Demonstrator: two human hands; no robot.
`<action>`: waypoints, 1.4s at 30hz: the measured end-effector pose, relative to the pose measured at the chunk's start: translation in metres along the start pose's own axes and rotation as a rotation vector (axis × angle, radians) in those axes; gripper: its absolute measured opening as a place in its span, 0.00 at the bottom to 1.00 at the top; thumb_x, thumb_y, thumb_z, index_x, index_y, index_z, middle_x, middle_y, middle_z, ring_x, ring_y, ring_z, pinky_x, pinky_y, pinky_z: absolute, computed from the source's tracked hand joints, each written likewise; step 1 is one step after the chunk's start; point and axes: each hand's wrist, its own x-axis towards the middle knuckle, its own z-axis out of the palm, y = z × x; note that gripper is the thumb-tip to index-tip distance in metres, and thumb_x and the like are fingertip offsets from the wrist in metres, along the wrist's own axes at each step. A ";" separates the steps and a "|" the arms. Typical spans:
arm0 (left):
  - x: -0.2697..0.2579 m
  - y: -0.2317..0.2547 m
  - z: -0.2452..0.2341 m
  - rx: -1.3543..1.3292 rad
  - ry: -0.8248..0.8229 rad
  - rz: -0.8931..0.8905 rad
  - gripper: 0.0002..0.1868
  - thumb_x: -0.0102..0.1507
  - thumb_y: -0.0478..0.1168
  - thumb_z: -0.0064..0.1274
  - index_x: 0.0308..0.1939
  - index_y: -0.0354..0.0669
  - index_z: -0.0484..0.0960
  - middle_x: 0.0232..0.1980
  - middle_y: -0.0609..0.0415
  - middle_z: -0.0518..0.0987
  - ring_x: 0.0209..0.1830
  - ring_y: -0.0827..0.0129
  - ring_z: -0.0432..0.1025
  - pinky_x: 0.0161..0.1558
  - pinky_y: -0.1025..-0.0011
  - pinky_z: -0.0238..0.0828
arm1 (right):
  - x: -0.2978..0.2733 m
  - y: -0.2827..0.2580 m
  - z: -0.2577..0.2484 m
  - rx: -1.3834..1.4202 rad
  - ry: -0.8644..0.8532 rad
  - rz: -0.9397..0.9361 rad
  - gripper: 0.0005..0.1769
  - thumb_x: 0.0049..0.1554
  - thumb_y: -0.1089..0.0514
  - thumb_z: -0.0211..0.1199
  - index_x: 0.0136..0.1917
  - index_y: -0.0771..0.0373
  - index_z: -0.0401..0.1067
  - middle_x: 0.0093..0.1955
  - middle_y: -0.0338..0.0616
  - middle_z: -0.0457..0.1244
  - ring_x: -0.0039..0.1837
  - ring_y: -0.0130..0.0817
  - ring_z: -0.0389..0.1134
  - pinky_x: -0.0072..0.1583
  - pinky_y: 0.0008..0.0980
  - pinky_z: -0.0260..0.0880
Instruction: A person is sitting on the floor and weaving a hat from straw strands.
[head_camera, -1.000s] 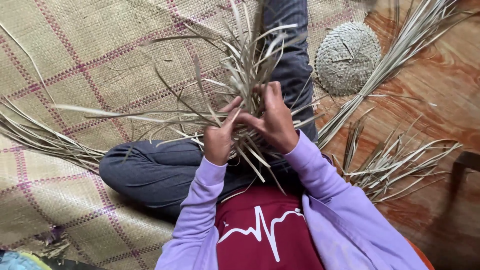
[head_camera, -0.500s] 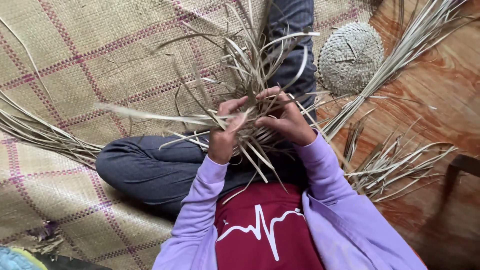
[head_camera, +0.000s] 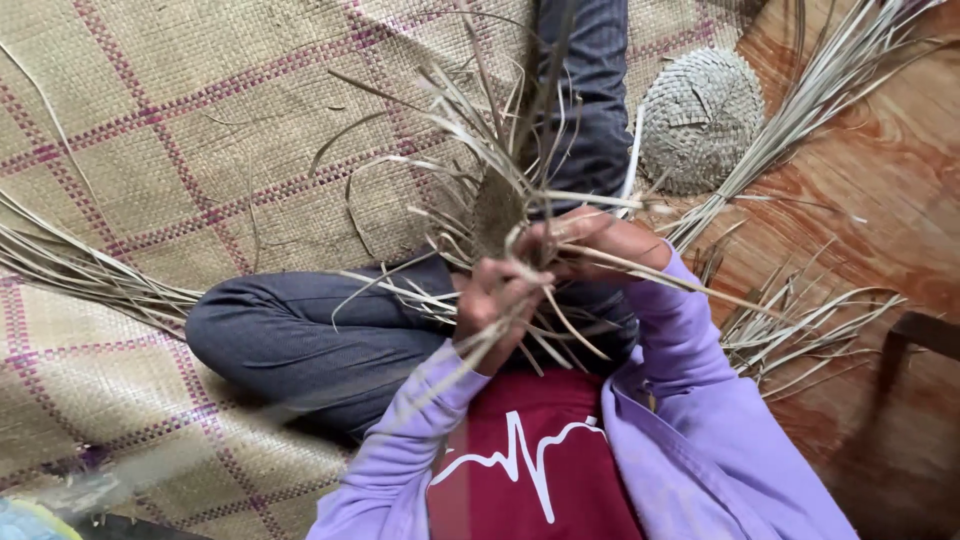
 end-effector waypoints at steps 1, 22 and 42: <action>-0.002 0.004 0.001 -0.002 0.003 0.000 0.09 0.62 0.38 0.66 0.45 0.59 0.92 0.48 0.61 0.75 0.44 0.70 0.78 0.54 0.74 0.81 | -0.007 0.029 -0.011 -0.003 -0.002 0.001 0.13 0.54 0.69 0.67 0.53 0.67 0.78 0.46 0.48 0.71 0.50 0.33 0.69 0.54 0.38 0.74; 0.055 -0.031 -0.055 -0.714 0.487 -0.869 0.08 0.67 0.44 0.60 0.34 0.50 0.83 0.30 0.59 0.80 0.20 0.77 0.68 0.18 0.84 0.64 | 0.024 0.050 0.037 -0.116 0.492 -0.323 0.41 0.55 0.63 0.76 0.71 0.65 0.52 0.53 0.53 0.64 0.51 0.41 0.68 0.54 0.43 0.76; 0.002 -0.149 -0.124 -1.212 0.618 -0.887 0.14 0.68 0.52 0.59 0.34 0.48 0.85 0.27 0.61 0.72 0.17 0.81 0.58 0.16 0.91 0.50 | 0.043 0.028 0.068 -0.543 0.150 -0.249 0.03 0.62 0.59 0.66 0.48 0.60 0.77 0.39 0.49 0.67 0.45 0.52 0.72 0.50 0.48 0.72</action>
